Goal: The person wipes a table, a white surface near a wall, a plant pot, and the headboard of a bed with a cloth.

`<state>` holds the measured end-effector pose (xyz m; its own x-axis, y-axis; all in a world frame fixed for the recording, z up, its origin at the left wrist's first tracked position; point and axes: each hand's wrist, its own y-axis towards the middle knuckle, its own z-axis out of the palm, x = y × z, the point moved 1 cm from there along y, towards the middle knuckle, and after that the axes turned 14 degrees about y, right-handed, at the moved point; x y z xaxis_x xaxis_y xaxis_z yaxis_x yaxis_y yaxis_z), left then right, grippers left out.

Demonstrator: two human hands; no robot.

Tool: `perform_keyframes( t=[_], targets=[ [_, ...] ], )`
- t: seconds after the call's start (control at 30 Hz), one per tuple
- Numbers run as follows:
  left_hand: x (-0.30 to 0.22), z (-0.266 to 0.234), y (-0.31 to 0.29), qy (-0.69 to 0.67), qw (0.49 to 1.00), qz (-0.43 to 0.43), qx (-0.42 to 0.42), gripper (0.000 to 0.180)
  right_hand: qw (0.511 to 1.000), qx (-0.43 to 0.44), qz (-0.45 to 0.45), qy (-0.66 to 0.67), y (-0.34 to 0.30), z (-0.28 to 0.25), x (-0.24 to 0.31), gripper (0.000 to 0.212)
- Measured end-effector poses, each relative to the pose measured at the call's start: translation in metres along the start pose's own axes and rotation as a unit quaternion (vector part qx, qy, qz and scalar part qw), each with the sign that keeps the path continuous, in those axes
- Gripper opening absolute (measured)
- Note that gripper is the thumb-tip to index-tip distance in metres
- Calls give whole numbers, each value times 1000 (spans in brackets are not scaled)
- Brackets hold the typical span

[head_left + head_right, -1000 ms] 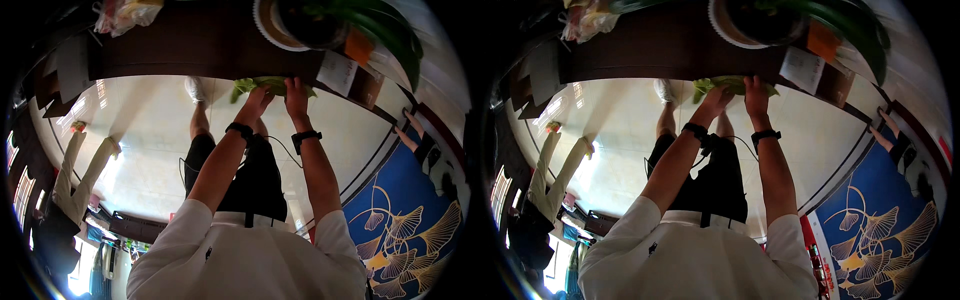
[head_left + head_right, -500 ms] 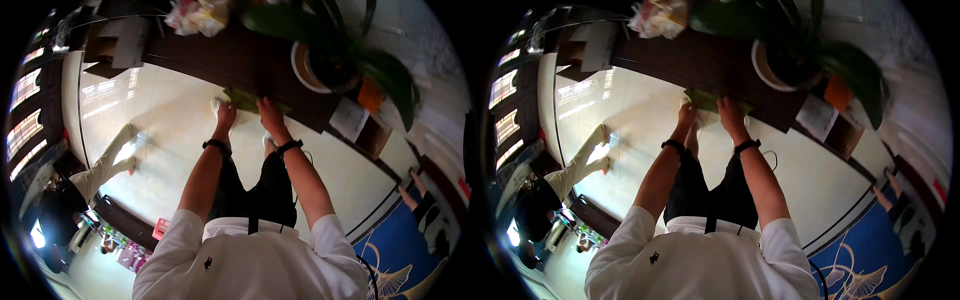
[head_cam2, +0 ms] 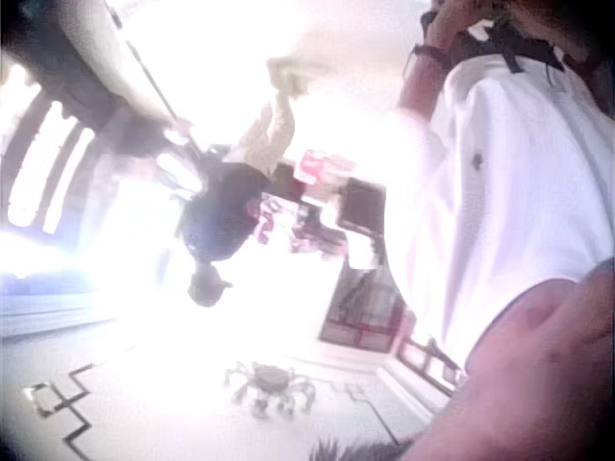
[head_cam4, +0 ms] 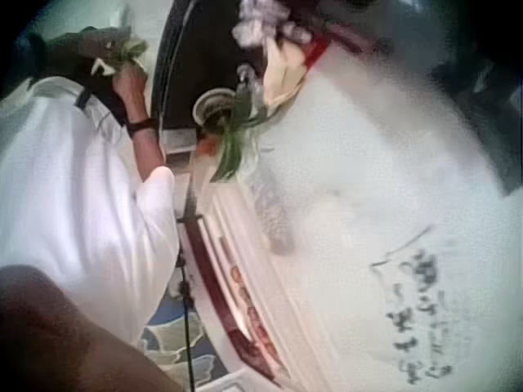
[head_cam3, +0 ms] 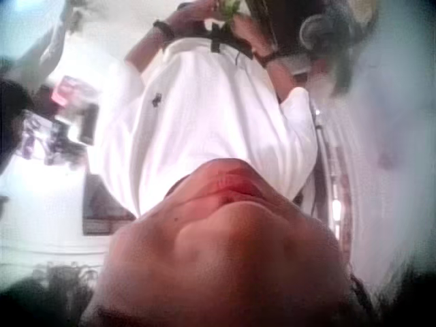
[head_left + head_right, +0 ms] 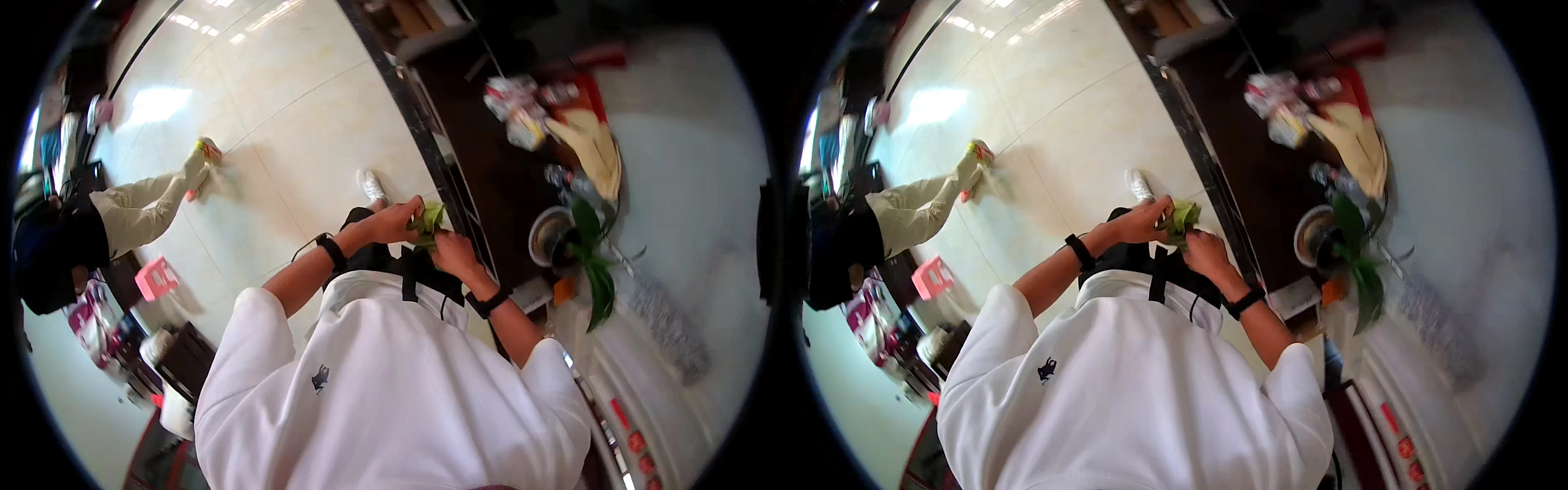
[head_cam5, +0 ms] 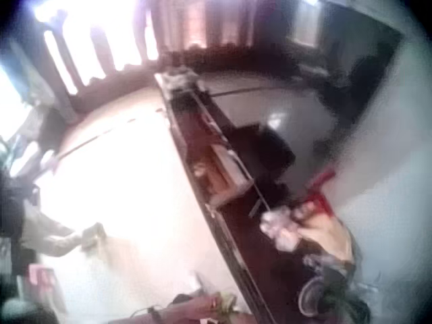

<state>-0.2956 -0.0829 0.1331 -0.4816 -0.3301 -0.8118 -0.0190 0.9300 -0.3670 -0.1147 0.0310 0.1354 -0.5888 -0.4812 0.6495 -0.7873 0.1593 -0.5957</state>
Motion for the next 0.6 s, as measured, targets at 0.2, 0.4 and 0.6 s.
perform_keyframes(
  t=[0.2, 0.4, 0.6],
  targets=[
    [90, -137, -46, -206, 969, -109, -81, 51, 977, -52, -201, -47, 113, -78, 146, 22],
    [121, -271, -47, -156, 961, -199, -113, 27, 967, -87, -216, 104, 250, -142, 212, 32],
    [144, -372, -43, 80, 955, -123, -258, 32, 985, 37, -167, 20, 386, -188, 268, 32]
  ],
)
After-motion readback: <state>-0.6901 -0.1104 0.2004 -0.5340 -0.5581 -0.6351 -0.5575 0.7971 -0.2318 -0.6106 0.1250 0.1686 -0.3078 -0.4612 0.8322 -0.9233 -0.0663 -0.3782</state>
